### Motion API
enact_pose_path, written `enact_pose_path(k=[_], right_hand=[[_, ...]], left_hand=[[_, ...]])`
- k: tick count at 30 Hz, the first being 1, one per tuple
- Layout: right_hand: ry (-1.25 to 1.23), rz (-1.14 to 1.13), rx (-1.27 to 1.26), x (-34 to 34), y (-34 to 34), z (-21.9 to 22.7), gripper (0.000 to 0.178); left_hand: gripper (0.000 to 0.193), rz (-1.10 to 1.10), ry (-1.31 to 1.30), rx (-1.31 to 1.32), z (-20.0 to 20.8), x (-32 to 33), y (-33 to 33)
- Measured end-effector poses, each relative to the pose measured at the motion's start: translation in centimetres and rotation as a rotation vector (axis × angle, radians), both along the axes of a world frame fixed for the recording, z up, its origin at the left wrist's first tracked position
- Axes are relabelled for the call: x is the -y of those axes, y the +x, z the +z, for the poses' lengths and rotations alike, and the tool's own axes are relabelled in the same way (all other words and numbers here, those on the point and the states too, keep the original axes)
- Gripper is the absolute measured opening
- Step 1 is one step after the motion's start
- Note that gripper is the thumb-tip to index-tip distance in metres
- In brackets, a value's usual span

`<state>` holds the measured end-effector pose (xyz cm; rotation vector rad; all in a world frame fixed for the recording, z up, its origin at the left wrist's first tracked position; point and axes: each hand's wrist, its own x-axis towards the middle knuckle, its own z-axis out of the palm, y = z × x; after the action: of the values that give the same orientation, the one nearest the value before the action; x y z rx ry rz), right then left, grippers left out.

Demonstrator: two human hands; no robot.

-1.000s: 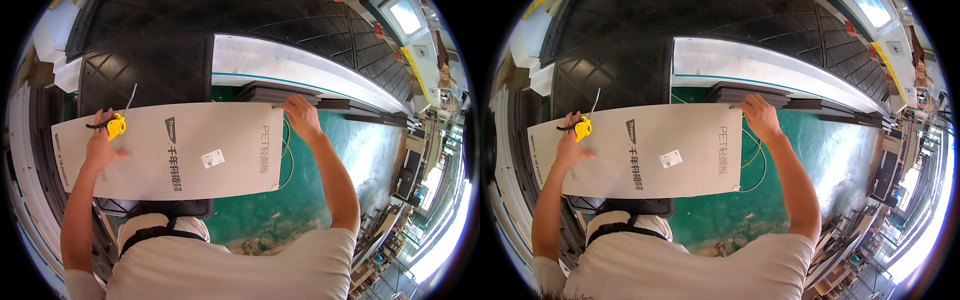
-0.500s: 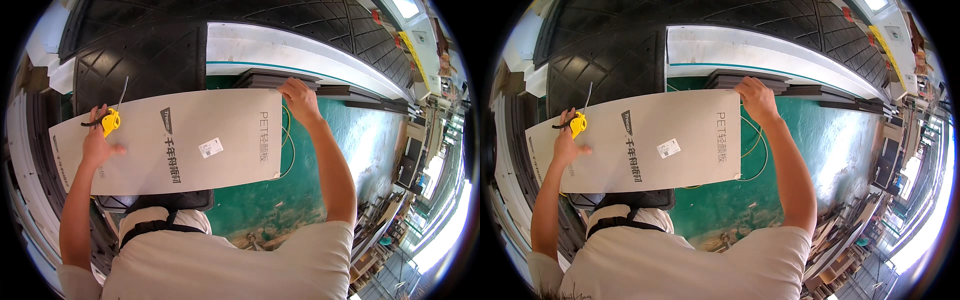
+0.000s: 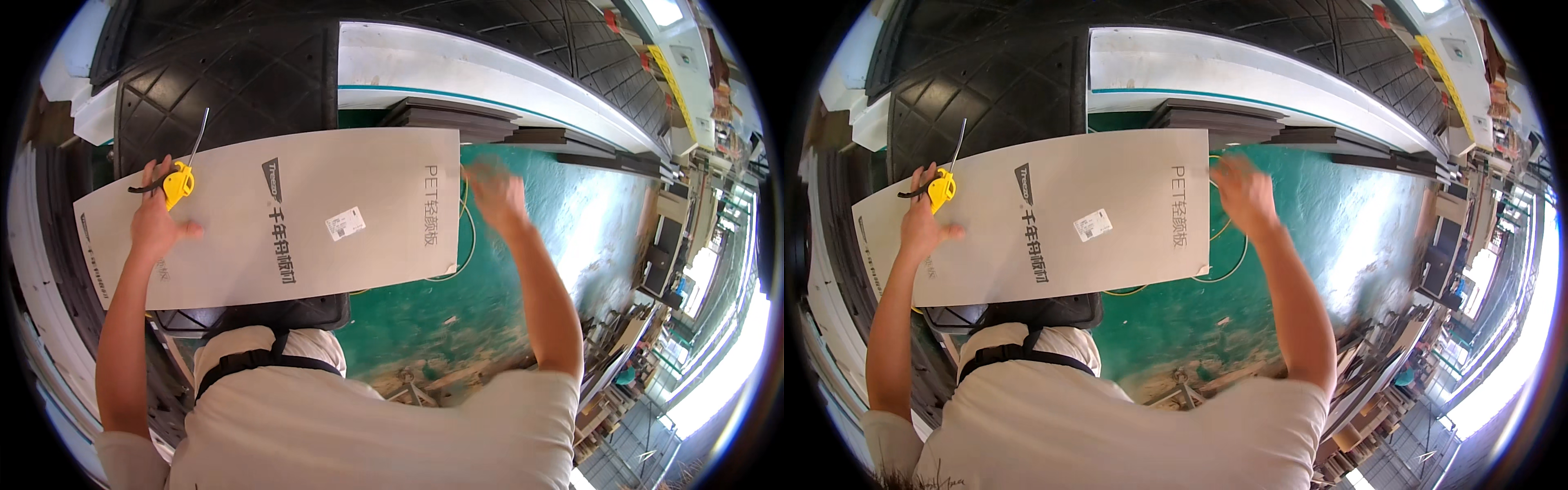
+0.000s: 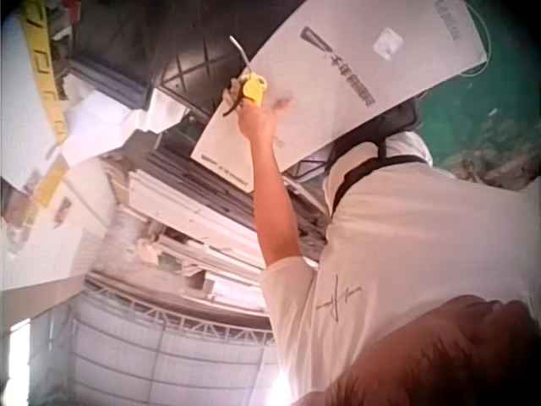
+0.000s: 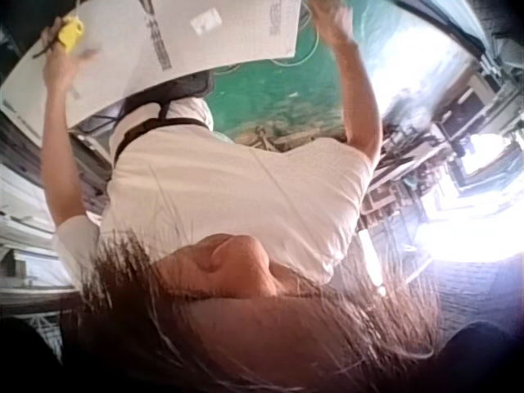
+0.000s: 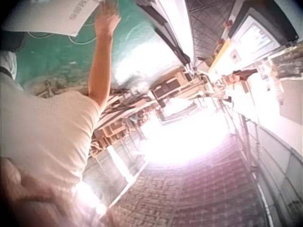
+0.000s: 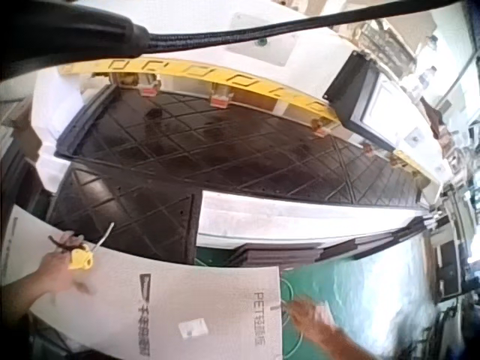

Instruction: The person cleans a large white panel using a yellow air blower and a small brush. They wipe the surface and edges of the panel, then place it on a stack of other panels. The person also briefly handles a small wooden block and a pencil from a nearby container.

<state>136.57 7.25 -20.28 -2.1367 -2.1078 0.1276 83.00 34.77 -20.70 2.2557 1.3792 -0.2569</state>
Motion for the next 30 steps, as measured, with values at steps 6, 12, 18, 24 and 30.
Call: enact_pose_path(k=[6, 12, 18, 24, 30], right_hand=[[-0.017, -0.065, -0.078, 1.6, -1.2, -1.7, 0.019], [-0.256, -0.015, -0.225, 16.6, -8.0, 2.4, 0.026], [-0.005, -0.097, -0.14, 7.5, -5.2, 2.4, 0.025], [0.003, -0.078, -0.143, 13.2, -6.7, 0.2, 0.026], [-0.172, -0.277, -0.353, 23.4, -9.9, 0.4, 0.018]], left_hand=[[0.127, -0.015, -0.002, 0.009, -0.2, 0.0, 0.3], [0.115, -0.07, -0.004, -0.023, -0.9, 0.0, -0.6], [0.107, -0.111, 0.01, 0.001, -0.7, -0.5, -0.3], [0.108, -0.174, 0.054, 0.0, -2.7, -1.3, -1.9], [0.111, -0.096, 0.015, -0.01, -2.2, -0.7, -1.4]])
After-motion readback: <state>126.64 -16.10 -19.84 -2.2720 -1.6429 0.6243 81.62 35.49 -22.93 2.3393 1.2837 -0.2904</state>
